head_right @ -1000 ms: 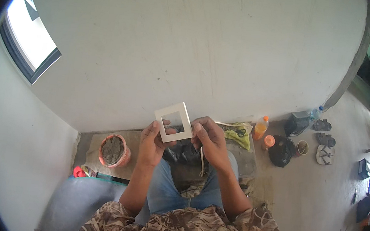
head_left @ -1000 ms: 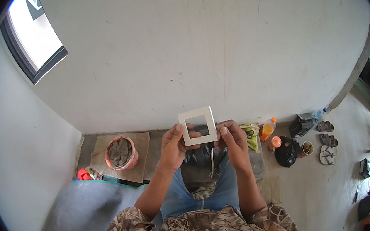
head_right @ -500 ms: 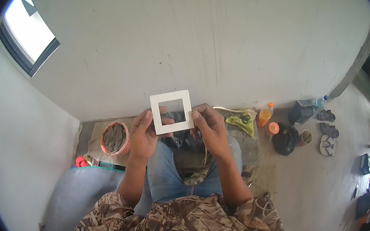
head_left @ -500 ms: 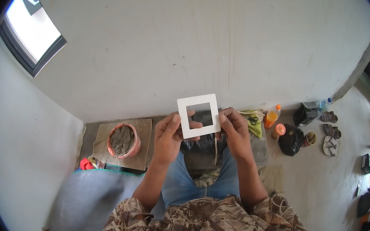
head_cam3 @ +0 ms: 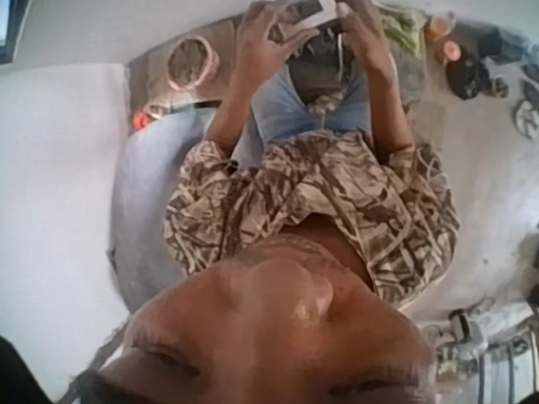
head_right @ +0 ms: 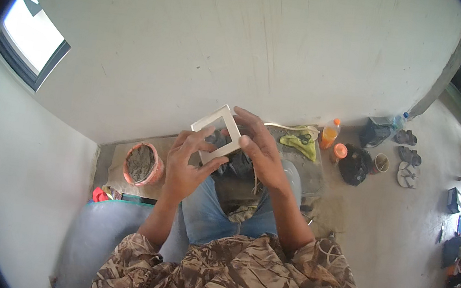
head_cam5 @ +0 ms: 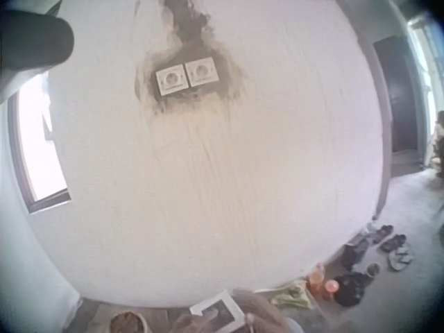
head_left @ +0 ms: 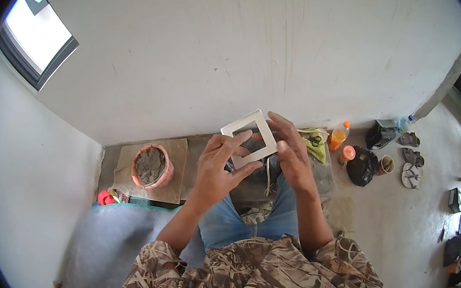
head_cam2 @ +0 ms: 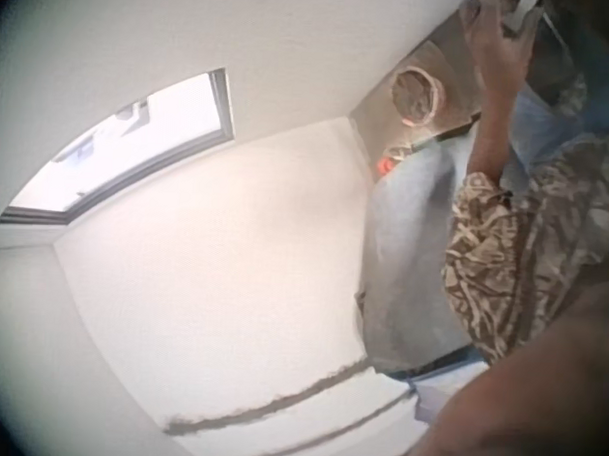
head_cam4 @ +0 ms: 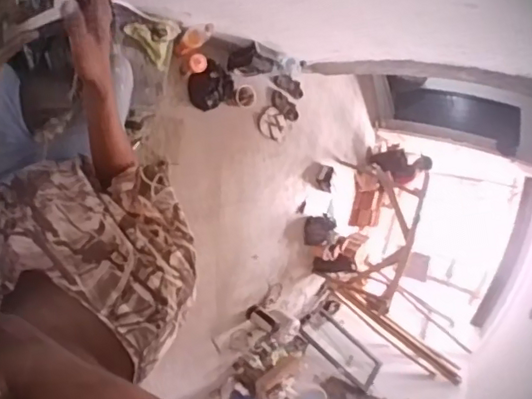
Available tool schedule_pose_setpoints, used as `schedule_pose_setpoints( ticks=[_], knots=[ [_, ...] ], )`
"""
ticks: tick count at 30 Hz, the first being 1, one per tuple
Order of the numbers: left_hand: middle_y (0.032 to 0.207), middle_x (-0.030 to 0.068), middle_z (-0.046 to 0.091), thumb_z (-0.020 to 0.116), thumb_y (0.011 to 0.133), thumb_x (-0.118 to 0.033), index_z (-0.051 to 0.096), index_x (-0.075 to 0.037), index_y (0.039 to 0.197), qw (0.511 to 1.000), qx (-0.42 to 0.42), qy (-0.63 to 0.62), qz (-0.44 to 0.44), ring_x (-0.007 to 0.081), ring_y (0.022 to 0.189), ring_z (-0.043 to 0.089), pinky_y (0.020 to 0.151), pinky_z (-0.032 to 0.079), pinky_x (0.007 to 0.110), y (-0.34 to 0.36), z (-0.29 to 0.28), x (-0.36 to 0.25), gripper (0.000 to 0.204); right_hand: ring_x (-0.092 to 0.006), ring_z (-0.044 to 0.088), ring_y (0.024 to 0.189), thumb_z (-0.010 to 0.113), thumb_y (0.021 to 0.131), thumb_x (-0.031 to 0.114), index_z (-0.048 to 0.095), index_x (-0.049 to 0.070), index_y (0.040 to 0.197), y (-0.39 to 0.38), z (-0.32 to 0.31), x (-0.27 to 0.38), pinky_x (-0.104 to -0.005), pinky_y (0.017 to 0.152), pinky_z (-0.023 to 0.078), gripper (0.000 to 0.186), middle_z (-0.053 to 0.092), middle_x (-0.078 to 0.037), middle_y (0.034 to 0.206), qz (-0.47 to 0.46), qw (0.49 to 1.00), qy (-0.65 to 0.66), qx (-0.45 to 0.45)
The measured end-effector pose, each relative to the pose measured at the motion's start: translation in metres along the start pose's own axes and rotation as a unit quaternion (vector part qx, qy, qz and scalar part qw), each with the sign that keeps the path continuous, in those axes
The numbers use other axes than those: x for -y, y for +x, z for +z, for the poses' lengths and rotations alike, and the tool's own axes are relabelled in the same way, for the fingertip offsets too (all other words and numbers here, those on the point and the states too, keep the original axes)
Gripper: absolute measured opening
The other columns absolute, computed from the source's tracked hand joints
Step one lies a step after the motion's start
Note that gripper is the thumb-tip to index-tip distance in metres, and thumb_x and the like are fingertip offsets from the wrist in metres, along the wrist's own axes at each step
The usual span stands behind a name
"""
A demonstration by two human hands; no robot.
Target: The person prepares and fits an outlet cover onto a wall-mounted socket by hand and then applies cement to the edges of the outlet assembly.
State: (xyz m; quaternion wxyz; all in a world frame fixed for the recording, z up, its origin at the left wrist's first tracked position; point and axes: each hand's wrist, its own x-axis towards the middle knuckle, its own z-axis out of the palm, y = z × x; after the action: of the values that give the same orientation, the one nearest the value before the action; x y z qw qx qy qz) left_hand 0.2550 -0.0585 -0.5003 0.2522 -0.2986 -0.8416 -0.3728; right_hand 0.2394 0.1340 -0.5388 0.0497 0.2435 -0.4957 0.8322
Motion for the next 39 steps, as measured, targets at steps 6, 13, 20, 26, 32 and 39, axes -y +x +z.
schedule_pose_setpoints(
  ticks=[6,13,20,26,32,39],
  knots=[
    [0.092,0.0023,0.075,0.09,0.07,-0.016,0.058,-0.008,0.136,0.996,0.041,0.039,0.062,0.0254,0.103,0.061,0.089,0.049,0.04,0.003,-0.005,-0.001,0.074,-0.0248,0.069,0.103,0.061,0.098,0.009,0.045,0.0,0.145,-0.007,-0.002,-0.001,-0.0368,0.09,0.056,0.05,0.066,-0.02,0.124,0.019,1.0,0.02,-0.014],
    [0.116,0.0113,0.067,0.083,0.081,-0.016,0.062,-0.006,0.126,0.986,-0.02,0.049,0.157,0.0295,0.108,0.06,0.094,0.049,0.041,0.012,-0.027,0.003,0.05,-0.0239,0.07,0.103,0.06,0.097,0.004,0.044,-0.001,0.145,-0.005,-0.004,0.007,-0.0323,0.083,0.058,0.05,0.065,-0.023,0.125,0.022,0.999,0.02,-0.033],
    [0.121,0.0159,0.064,0.068,0.093,-0.008,0.062,0.0,0.119,0.995,-0.085,-0.044,0.031,0.0233,0.111,0.059,0.095,0.047,0.033,0.009,-0.04,0.028,0.027,-0.0231,0.072,0.1,0.058,0.098,0.003,0.045,-0.002,0.143,-0.002,0.0,0.012,-0.03,0.078,0.059,0.048,0.065,-0.025,0.125,0.002,0.999,-0.009,-0.045],
    [0.122,0.0152,0.063,0.067,0.094,-0.006,0.063,-0.001,0.119,0.996,-0.063,-0.058,0.02,0.0214,0.111,0.06,0.094,0.048,0.033,0.009,-0.044,0.033,0.026,-0.0225,0.072,0.098,0.059,0.097,0.005,0.044,-0.001,0.144,-0.001,0.0,0.011,-0.0293,0.075,0.06,0.049,0.065,-0.023,0.124,0.0,0.999,-0.016,-0.048],
    [0.121,0.0151,0.065,0.07,0.09,-0.002,0.062,-0.002,0.124,0.996,-0.057,-0.073,0.006,0.0233,0.109,0.063,0.089,0.051,0.034,0.012,-0.036,0.028,0.035,-0.0224,0.073,0.097,0.059,0.096,0.005,0.044,0.0,0.144,-0.003,0.001,0.011,-0.0286,0.074,0.06,0.051,0.066,-0.023,0.123,0.0,0.998,-0.024,-0.051],
    [0.122,0.0137,0.065,0.072,0.085,0.002,0.062,-0.006,0.129,0.995,-0.049,-0.086,0.018,0.0254,0.105,0.067,0.085,0.054,0.036,0.021,-0.03,0.023,0.047,-0.022,0.071,0.101,0.057,0.097,-0.001,0.045,-0.001,0.143,-0.003,0.0,0.016,-0.0296,0.077,0.058,0.048,0.065,-0.024,0.125,0.011,0.998,-0.032,-0.043]
  ],
)
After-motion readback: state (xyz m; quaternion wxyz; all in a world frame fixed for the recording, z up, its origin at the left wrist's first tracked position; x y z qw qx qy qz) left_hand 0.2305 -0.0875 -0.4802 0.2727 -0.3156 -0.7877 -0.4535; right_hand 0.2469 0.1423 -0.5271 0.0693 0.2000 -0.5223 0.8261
